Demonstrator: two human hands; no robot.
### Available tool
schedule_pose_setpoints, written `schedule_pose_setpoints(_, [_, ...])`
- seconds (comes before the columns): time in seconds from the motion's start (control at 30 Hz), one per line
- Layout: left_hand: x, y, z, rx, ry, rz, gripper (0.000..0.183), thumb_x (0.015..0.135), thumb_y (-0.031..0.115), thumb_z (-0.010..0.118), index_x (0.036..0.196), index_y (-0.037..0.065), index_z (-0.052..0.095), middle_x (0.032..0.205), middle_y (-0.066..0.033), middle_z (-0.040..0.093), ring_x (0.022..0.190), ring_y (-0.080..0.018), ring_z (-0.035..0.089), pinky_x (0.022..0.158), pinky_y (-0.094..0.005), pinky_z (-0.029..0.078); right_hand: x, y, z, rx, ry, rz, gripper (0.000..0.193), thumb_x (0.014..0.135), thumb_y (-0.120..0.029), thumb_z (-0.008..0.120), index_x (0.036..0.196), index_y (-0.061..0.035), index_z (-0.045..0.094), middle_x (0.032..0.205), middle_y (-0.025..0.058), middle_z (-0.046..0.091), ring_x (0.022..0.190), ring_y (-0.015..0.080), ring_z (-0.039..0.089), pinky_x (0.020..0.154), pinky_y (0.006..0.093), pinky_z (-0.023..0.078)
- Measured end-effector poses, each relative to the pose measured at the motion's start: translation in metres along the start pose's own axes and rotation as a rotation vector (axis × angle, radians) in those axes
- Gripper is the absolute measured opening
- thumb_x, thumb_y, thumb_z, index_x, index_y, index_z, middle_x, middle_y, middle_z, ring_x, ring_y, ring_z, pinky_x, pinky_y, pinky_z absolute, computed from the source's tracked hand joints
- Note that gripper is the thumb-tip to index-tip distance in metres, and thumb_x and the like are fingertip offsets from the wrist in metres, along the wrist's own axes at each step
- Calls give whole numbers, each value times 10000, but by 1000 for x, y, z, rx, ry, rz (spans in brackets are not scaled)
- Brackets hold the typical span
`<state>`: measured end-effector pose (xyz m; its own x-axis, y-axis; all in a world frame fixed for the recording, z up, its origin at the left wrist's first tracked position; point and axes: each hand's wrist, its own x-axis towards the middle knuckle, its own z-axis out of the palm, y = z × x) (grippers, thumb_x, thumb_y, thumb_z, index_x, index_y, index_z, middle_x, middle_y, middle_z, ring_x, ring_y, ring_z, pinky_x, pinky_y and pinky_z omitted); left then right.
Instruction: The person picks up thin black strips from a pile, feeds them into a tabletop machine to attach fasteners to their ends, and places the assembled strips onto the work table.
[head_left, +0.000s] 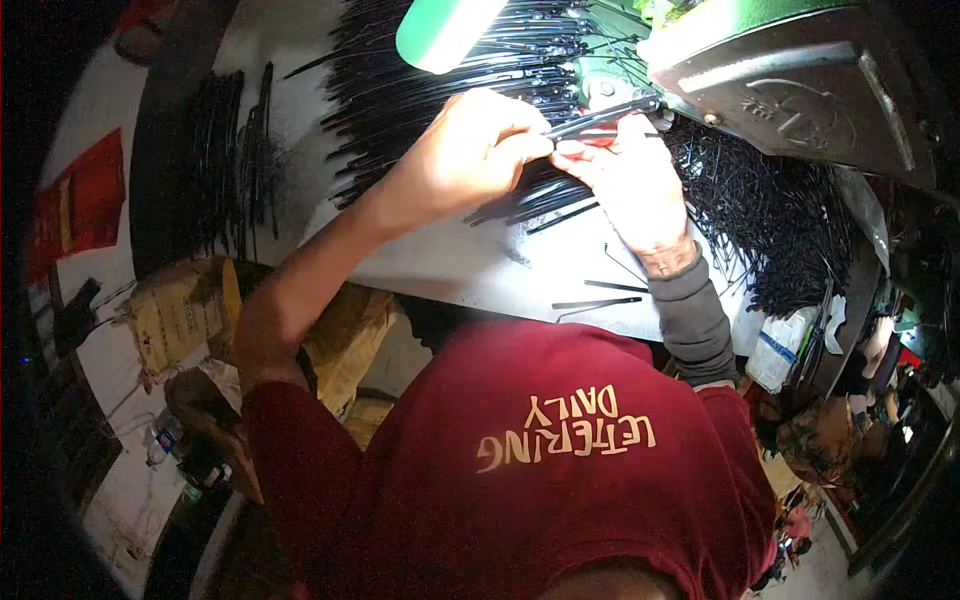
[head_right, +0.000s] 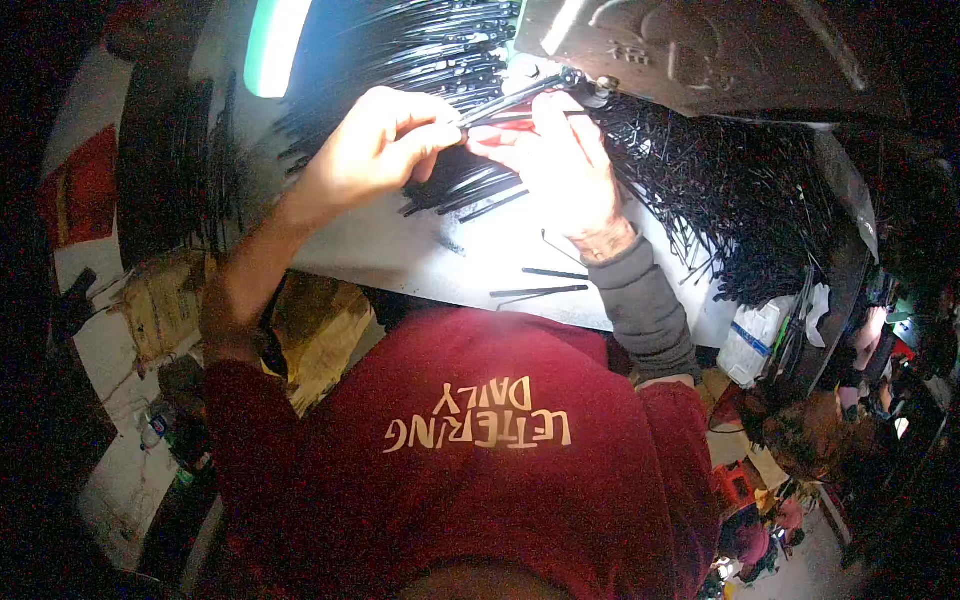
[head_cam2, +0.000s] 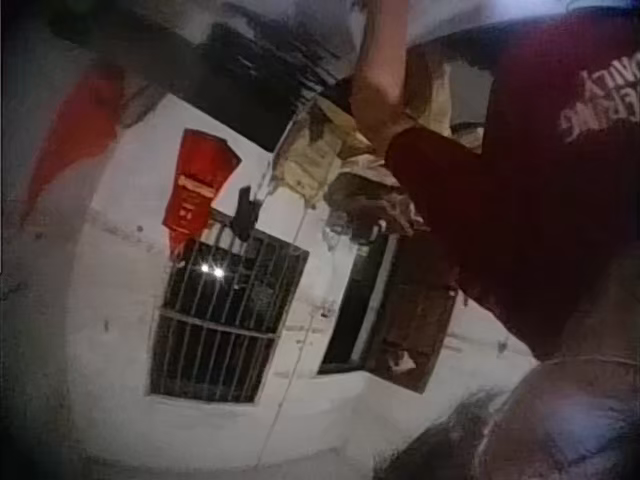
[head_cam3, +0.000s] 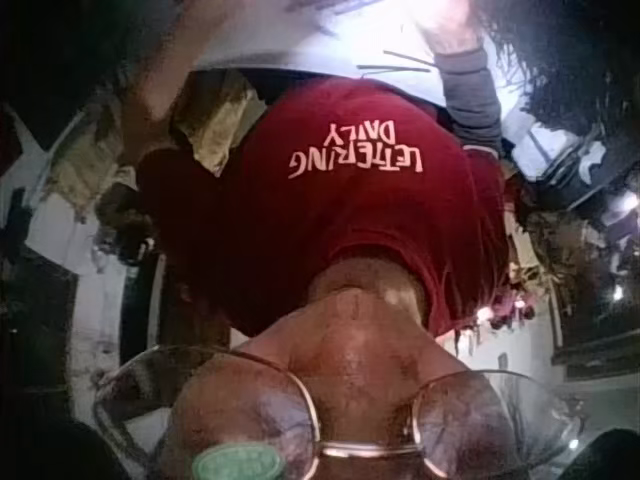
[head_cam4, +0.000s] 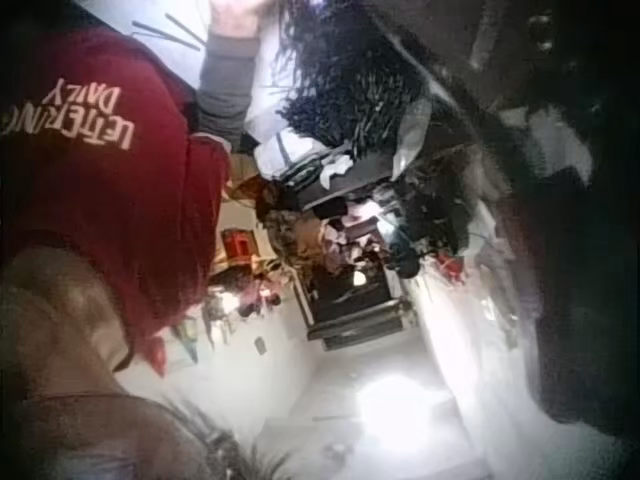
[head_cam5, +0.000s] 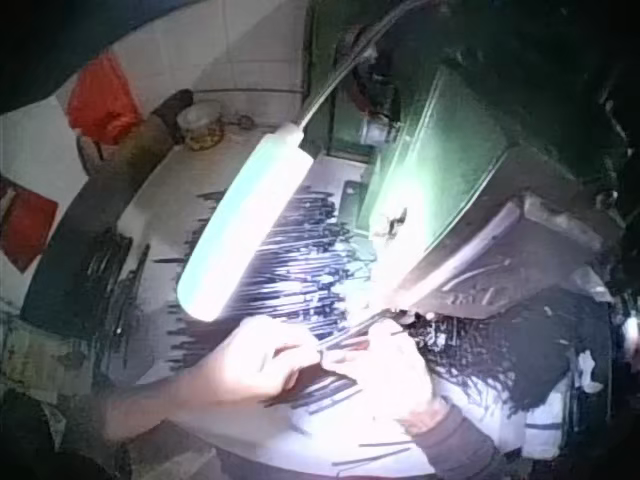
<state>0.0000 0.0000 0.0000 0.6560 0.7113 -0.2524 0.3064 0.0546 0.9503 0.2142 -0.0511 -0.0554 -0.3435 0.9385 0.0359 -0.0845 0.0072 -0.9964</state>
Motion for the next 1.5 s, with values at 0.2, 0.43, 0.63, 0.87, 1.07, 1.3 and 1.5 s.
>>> schedule_pose_setpoints(0.2, [-21, 9, 6, -138, 259, -52, 251, 912, 166, 509, 1060, -15, 601, 726, -80, 606, 567, -109, 567, 540, -245, 489, -20, -19, -12, -155, 90, 86, 317, 882, -68, 494, 1148, 83, 412, 1151, 225, 557, 1038, 267, 580, 905, 402, 473])
schedule_pose_setpoints(0.43, [7, -18, 41, -1156, 110, 215, 329, 886, 166, 561, 1117, -65, 527, 955, -189, 627, 892, -279, 632, 845, -406, 517, -10, -21, -43, 679, 631, 74, 302, 951, -212, 436, 1140, 21, 475, 997, 136, 553, 951, 240, 549, 907, 375, 450])
schedule_pose_setpoints(0.63, [52, -8, 53, -1333, 245, 177, 258, 888, 143, 563, 1067, -43, 558, 1001, -186, 611, 927, -303, 619, 880, -443, 502, -4, -21, -39, 758, 663, -10, 276, 949, -194, 428, 1085, 37, 492, 1018, 154, 524, 1005, 282, 522, 944, 439, 437])
schedule_pose_setpoints(0.87, [56, 0, 55, -1403, 303, 325, 157, 896, 51, 514, 975, -80, 549, 845, -163, 618, 789, -240, 653, 752, -353, 558, -6, -20, -46, 781, 609, -59, 290, 939, -195, 438, 1084, 55, 468, 1018, 182, 514, 1010, 328, 519, 941, 484, 430])
schedule_pose_setpoints(1.07, [61, -9, 54, -1372, 330, 309, 142, 891, 60, 526, 940, -72, 548, 847, -174, 614, 736, -272, 663, 695, -393, 577, -6, -11, -51, 710, 602, -73, 283, 947, -181, 404, 1095, 55, 455, 1043, 192, 505, 1047, 341, 511, 969, 495, 415])
schedule_pose_setpoints(1.3, [63, -25, 53, -1254, 232, 386, 205, 862, 140, 605, 1008, -4, 604, 942, -101, 620, 899, -291, 635, 843, -546, 496, -2, -16, -39, 588, 695, -30, 330, 963, -216, 385, 1139, 61, 427, 1102, 212, 497, 1079, 346, 505, 985, 487, 407])
schedule_pose_setpoints(1.5, [69, -31, 56, -1082, 223, 693, 271, 833, 188, 658, 1002, -15, 597, 893, -106, 605, 892, -280, 638, 804, -536, 516, -11, -7, -42, 622, 566, -50, 367, 968, -277, 408, 1149, 41, 437, 1087, 194, 529, 1054, 304, 526, 967, 464, 424])
